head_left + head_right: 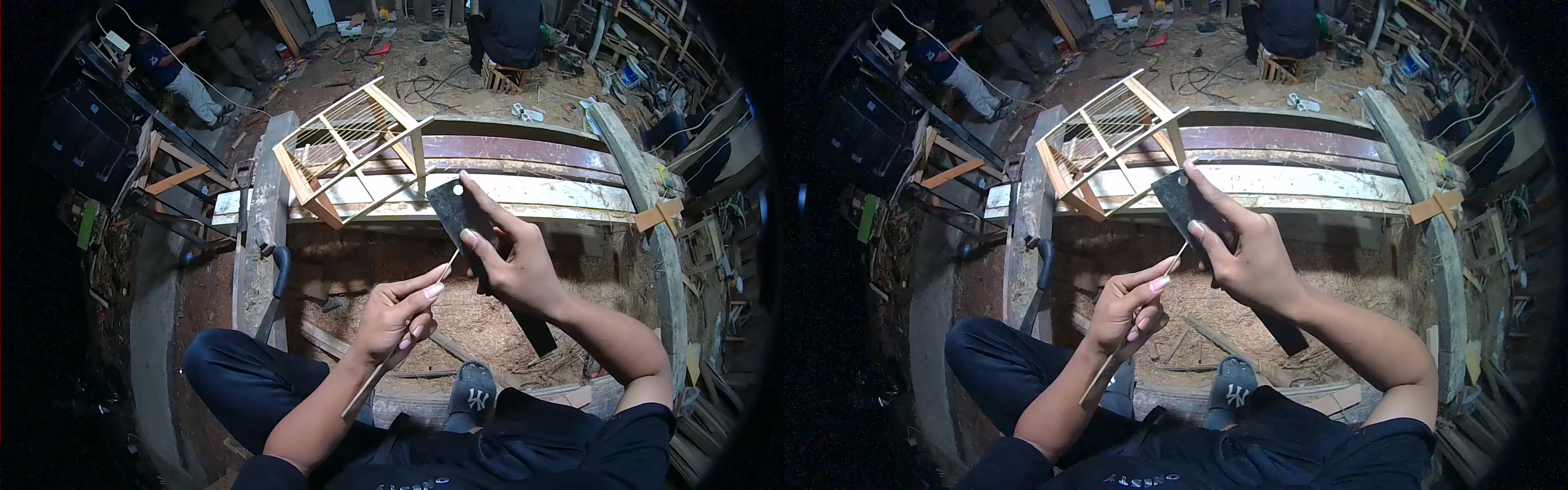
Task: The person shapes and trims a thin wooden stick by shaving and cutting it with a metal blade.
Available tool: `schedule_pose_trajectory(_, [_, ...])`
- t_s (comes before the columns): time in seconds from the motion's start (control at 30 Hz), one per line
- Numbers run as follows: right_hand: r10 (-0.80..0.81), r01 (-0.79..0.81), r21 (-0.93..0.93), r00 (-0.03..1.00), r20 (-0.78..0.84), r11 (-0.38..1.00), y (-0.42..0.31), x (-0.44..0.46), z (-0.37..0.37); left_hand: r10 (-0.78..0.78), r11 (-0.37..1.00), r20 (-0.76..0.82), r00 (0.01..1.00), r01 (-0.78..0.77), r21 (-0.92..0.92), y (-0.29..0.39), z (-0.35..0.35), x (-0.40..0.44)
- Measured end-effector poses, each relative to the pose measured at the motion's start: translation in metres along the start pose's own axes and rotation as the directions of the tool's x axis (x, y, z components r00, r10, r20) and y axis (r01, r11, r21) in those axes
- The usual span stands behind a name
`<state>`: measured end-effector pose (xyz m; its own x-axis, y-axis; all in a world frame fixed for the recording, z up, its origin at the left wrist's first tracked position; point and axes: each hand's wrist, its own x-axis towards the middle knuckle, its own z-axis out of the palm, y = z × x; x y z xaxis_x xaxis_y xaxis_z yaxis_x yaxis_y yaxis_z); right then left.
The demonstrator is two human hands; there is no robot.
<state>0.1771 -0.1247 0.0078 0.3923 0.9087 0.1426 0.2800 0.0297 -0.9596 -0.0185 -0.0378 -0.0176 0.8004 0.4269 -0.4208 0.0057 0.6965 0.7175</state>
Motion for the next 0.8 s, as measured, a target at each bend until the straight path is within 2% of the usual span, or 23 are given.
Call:
schedule_pose_trajectory(0.03, [0.052,-0.052,0.021,0.998,0.025,0.998,-0.001,-0.003,0.0,-0.001,1.0,0.023,1.0,0.001,-0.008,-0.001,-0.002,-0.001])
schedule_pose_trajectory(0.1, [0.034,-0.035,0.022,0.999,0.018,0.999,0.006,-0.001,-0.001,0.003,1.0,0.028,1.0,-0.002,-0.005,0.0,0.002,-0.001])
schedule_pose_trajectory(0.17, [0.091,-0.09,0.077,0.996,-0.004,0.993,0.003,0.001,-0.002,-0.001,1.0,0.033,0.999,0.001,-0.004,-0.001,0.004,-0.001])
schedule_pose_trajectory(0.2, [0.023,-0.022,0.062,0.999,-0.028,0.998,0.007,0.001,0.0,-0.007,1.0,0.025,1.0,0.007,-0.009,-0.001,0.004,-0.001])
schedule_pose_trajectory(0.33, [0.021,-0.023,0.08,1.0,0.015,0.997,0.004,-0.001,0.002,-0.02,0.999,0.001,1.0,0.02,0.037,0.001,0.004,-0.003])
schedule_pose_trajectory(0.43, [0.116,-0.115,0.094,0.993,-0.002,0.989,0.0,0.002,-0.004,-0.007,1.0,0.01,1.0,0.007,0.023,0.0,0.009,0.0])
schedule_pose_trajectory(0.53, [-0.018,0.019,0.029,1.0,-0.018,0.999,0.013,0.002,0.0,0.001,1.0,0.019,1.0,-0.001,0.017,-0.002,0.005,-0.001])
schedule_pose_trajectory(0.63, [-0.027,0.026,0.026,1.0,0.007,0.999,0.01,0.001,-0.001,-0.009,1.0,0.004,1.0,0.009,0.014,-0.003,0.006,-0.002])
schedule_pose_trajectory(0.7, [0.126,-0.124,0.115,0.992,-0.016,0.986,-0.002,0.001,-0.003,-0.011,1.0,0.006,1.0,0.011,0.014,-0.001,0.009,-0.001])
schedule_pose_trajectory(0.73, [0.136,-0.136,0.111,0.991,0.014,0.984,-0.009,0.0,-0.003,-0.012,1.0,0.009,1.0,0.012,0.013,-0.001,0.01,0.0])
schedule_pose_trajectory(0.8, [-0.13,0.13,0.0,0.992,0.006,0.992,0.01,-0.001,0.009,-0.012,1.0,-0.014,1.0,0.012,0.023,-0.001,0.008,0.0])
